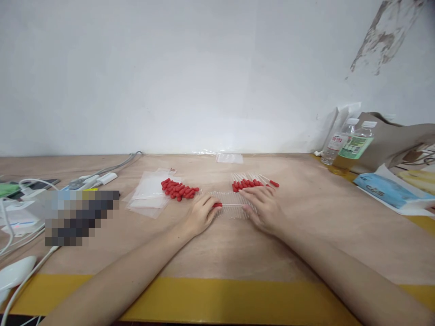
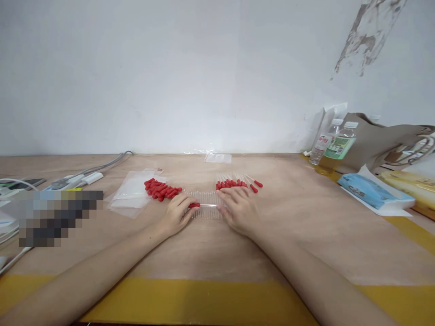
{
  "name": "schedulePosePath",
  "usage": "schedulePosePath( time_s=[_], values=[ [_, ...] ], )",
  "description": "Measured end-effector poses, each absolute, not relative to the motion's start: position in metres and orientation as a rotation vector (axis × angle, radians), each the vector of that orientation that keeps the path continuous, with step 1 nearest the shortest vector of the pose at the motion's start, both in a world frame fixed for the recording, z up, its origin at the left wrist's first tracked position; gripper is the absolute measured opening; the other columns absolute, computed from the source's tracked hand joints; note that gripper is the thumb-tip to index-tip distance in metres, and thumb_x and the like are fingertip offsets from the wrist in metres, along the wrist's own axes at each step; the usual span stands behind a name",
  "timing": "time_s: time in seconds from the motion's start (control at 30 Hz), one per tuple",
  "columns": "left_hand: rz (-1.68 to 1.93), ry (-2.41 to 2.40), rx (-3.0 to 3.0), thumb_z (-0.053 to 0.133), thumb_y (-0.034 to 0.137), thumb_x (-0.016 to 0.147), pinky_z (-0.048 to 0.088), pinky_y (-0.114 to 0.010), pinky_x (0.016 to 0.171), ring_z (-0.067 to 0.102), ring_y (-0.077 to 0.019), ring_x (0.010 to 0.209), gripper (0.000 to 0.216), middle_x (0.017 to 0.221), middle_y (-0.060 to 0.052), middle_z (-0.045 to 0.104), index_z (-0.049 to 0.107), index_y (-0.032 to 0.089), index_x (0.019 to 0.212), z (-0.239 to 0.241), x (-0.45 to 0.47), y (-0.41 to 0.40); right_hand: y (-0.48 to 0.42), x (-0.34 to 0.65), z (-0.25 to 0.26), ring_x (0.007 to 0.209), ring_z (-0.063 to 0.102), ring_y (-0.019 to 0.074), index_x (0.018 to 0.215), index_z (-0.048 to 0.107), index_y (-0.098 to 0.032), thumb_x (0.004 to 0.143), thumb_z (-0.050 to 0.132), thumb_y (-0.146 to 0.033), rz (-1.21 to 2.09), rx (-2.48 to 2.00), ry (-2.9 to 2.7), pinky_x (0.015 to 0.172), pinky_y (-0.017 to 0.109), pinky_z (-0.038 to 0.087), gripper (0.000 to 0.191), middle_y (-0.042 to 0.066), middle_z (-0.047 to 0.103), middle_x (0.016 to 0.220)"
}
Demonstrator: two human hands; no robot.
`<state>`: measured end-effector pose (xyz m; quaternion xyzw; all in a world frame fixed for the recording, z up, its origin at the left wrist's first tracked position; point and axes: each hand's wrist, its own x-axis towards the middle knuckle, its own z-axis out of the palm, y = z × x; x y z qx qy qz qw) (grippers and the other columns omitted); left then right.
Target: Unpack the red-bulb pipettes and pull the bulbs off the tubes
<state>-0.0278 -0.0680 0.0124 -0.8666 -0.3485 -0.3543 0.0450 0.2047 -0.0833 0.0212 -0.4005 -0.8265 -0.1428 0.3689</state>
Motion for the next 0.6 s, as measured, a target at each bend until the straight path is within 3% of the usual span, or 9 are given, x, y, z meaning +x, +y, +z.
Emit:
schedulePosePath(
  time_s=[0.23, 0.43, 0.6],
  values=[
    [-1.012, -0.934, -2.614, 0.044, 0.025, 0.087, 0.037, -0.032, 0.077, 0.051, -0.0160, 0.079, 0.012, 0.085, -0.004, 0.060, 0.054, 0.017, 0.088, 0.013, -0.020, -0.074, -0.083, 0.181, 0.007, 0.110, 0.049, 0.0210, 0.107, 0.059, -0.019, 0.088, 0.043, -0.025, -0.454, -0.867, -2.259, 0.104, 0.048, 0.024, 0.026, 0.005, 0.061, 0.112],
    [-0.844, -0.827, -2.638, 0.045, 0.030, 0.087, 0.036, -0.031, 0.072, 0.048, -0.0162, 0.077, 0.017, 0.082, -0.003, 0.060, 0.056, 0.017, 0.084, 0.017, -0.016, -0.075, -0.076, 0.180, -0.004, 0.101, 0.056, 0.0174, 0.100, 0.059, -0.013, 0.086, 0.044, -0.017, -0.341, -0.632, -2.219, 0.098, 0.039, 0.040, 0.021, 0.007, 0.066, 0.097],
    [-0.715, -0.802, -2.602, 0.041, 0.029, 0.088, 0.033, -0.034, 0.078, 0.046, -0.0160, 0.074, 0.024, 0.072, -0.003, 0.058, 0.054, 0.016, 0.072, 0.023, -0.019, -0.080, -0.079, 0.181, -0.002, 0.098, 0.058, 0.0160, 0.094, 0.058, -0.012, 0.087, 0.041, -0.015, -0.305, -0.571, -2.293, 0.098, 0.036, 0.041, 0.018, 0.007, 0.066, 0.089]
  ],
)
